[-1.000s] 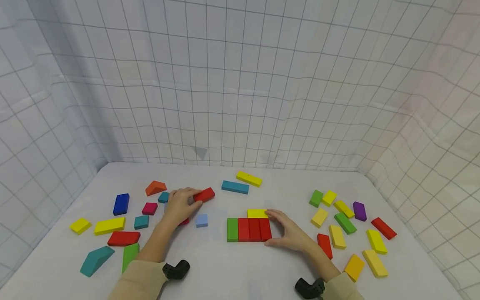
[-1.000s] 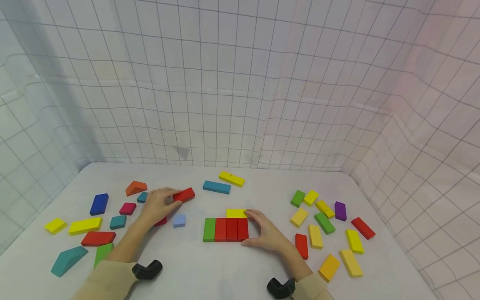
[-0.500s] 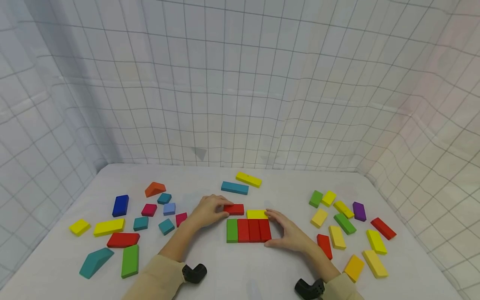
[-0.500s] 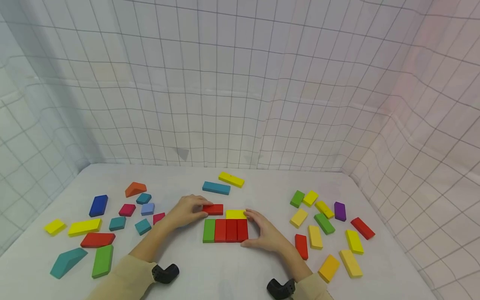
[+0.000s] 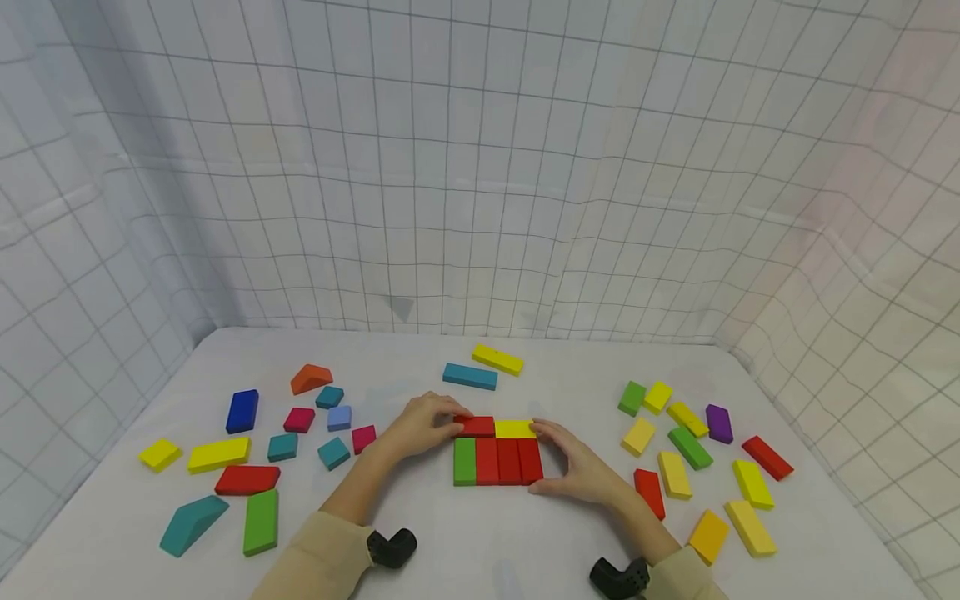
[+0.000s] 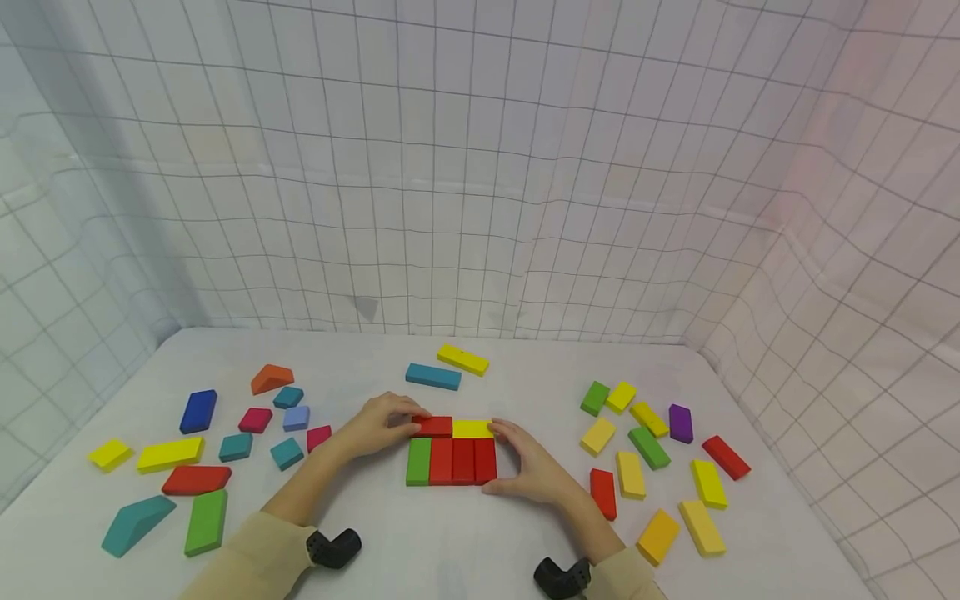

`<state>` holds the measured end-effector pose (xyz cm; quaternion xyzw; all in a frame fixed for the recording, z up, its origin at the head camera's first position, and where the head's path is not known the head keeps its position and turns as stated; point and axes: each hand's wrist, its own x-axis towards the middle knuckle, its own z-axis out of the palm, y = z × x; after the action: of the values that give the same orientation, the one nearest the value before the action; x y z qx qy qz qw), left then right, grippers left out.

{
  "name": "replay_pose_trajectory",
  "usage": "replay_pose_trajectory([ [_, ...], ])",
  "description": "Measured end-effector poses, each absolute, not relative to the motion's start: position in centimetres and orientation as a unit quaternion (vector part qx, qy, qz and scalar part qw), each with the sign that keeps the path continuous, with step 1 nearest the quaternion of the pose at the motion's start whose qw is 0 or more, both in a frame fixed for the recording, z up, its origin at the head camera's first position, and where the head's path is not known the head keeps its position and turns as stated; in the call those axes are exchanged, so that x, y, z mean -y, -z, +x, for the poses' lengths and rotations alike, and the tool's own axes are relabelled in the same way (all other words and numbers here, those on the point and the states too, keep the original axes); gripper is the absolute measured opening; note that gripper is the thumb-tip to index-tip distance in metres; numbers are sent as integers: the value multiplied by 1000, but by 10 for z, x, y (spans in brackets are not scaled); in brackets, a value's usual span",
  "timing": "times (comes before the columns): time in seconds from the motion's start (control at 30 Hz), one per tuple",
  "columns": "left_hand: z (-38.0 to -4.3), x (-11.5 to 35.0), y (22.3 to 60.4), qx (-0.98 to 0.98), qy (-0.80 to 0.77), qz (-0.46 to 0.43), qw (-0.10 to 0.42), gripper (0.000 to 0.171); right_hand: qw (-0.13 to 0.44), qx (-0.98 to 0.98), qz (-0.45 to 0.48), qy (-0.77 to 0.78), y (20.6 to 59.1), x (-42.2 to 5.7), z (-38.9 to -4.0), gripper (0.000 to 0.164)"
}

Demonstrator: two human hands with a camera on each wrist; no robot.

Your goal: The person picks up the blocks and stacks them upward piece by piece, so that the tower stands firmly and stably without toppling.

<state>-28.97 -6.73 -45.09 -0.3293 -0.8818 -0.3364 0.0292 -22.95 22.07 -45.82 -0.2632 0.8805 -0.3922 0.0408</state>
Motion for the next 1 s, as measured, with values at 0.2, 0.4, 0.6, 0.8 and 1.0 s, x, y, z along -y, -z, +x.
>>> replay_pose_trajectory([
  [0.2,-290,69,452,879,332,-340,26,23,39,-880,-263,394,459,-221,-230,79],
  [0.4,-290,70,452,874,334,-351,18,23,33,-877,-278,392,460,-221,-230,78],
  [0.6,-288,71,451,872,335,-357,15,24,31,-878,-276,391,460,-221,-230,77],
  [0.8,-286,71,449,877,333,-346,4,24,35,-880,-267,392,460,-220,-230,78],
  [1.0,-286,71,448,880,319,-353,16,28,35,-879,-269,392,458,-221,-230,79],
])
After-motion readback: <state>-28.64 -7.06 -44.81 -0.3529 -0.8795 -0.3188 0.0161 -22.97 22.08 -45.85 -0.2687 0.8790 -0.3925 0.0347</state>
